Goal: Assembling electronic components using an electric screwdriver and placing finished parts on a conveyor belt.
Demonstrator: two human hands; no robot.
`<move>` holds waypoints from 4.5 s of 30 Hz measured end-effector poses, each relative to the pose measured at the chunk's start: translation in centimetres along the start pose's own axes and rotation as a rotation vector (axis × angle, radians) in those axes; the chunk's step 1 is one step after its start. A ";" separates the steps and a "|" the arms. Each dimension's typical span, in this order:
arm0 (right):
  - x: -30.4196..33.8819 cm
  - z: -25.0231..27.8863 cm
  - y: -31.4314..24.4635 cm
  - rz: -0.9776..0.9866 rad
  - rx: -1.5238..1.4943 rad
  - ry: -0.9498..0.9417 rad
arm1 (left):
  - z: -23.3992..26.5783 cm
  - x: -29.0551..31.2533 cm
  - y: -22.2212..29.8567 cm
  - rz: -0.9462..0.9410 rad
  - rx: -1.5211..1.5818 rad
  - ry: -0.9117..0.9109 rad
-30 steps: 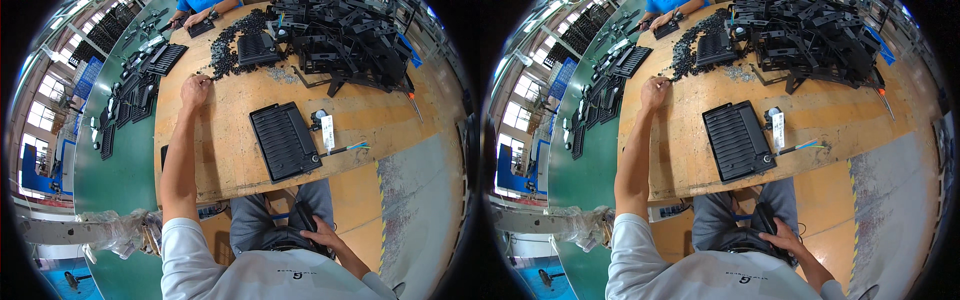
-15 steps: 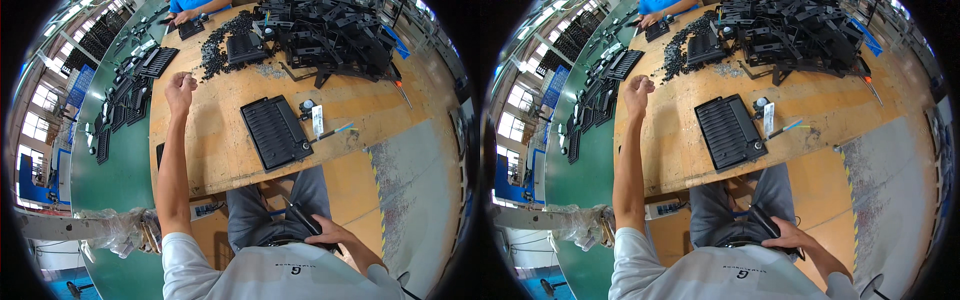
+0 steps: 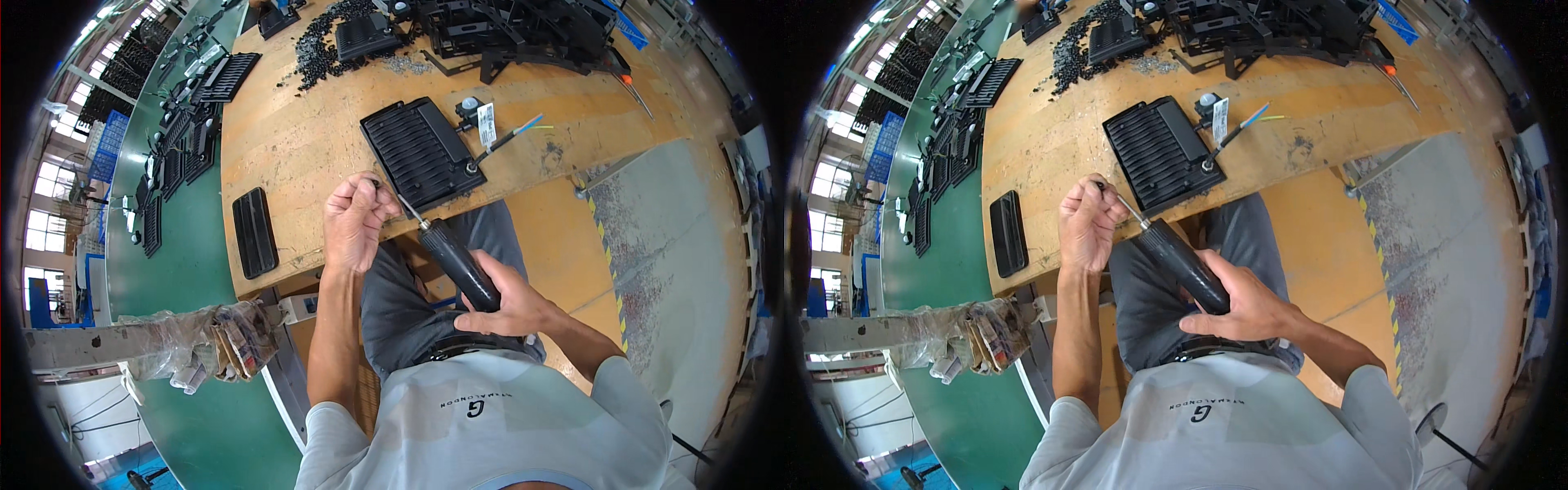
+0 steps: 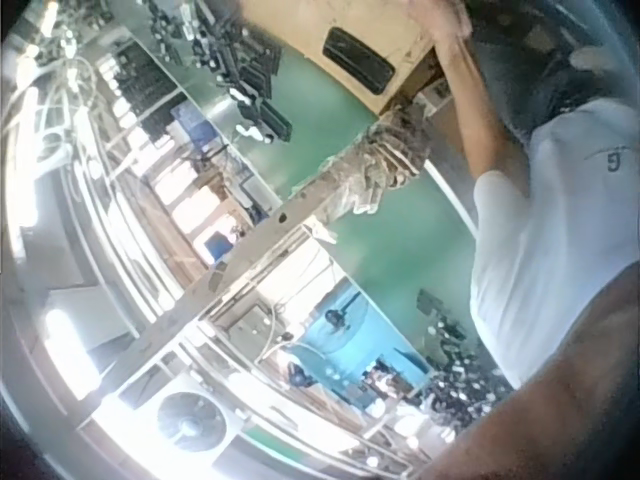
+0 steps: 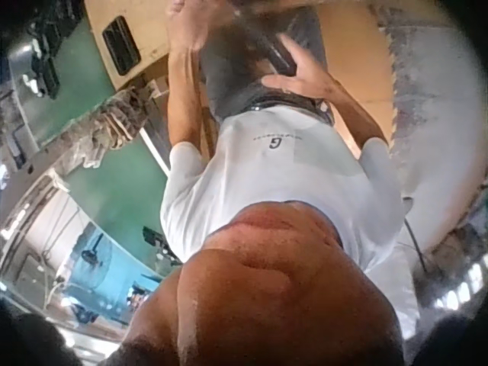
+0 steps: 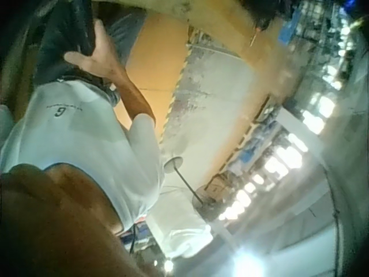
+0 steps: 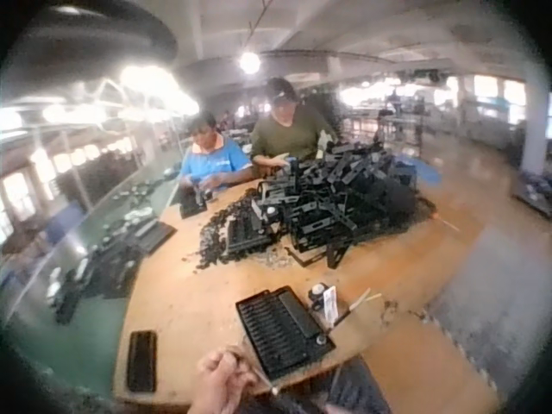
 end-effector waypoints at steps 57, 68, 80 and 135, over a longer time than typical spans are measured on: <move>0.9 -1.3 3.4 -0.013 -0.041 0.058 | -2.8 1.3 -2.2 0.163 -0.524 0.162; -1.2 0.1 1.4 0.165 0.268 0.196 | -4.4 2.1 -0.4 -0.029 -0.550 0.170; -0.2 0.8 1.1 0.095 0.099 0.171 | 0.3 -6.3 10.0 -0.365 -1.181 0.462; 6.2 2.1 5.9 -0.279 -0.278 0.186 | -9.9 -4.0 -0.9 -0.570 -1.437 -0.124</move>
Point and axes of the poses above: each hand's wrist, its own x-axis away from the middle knuckle, its own z-axis out of the back of the hand, y = z × x, the point moved 10 cm from there along -x, towards the middle knuckle, and after that the axes turned 14 degrees about z, right-handed, at the moved point
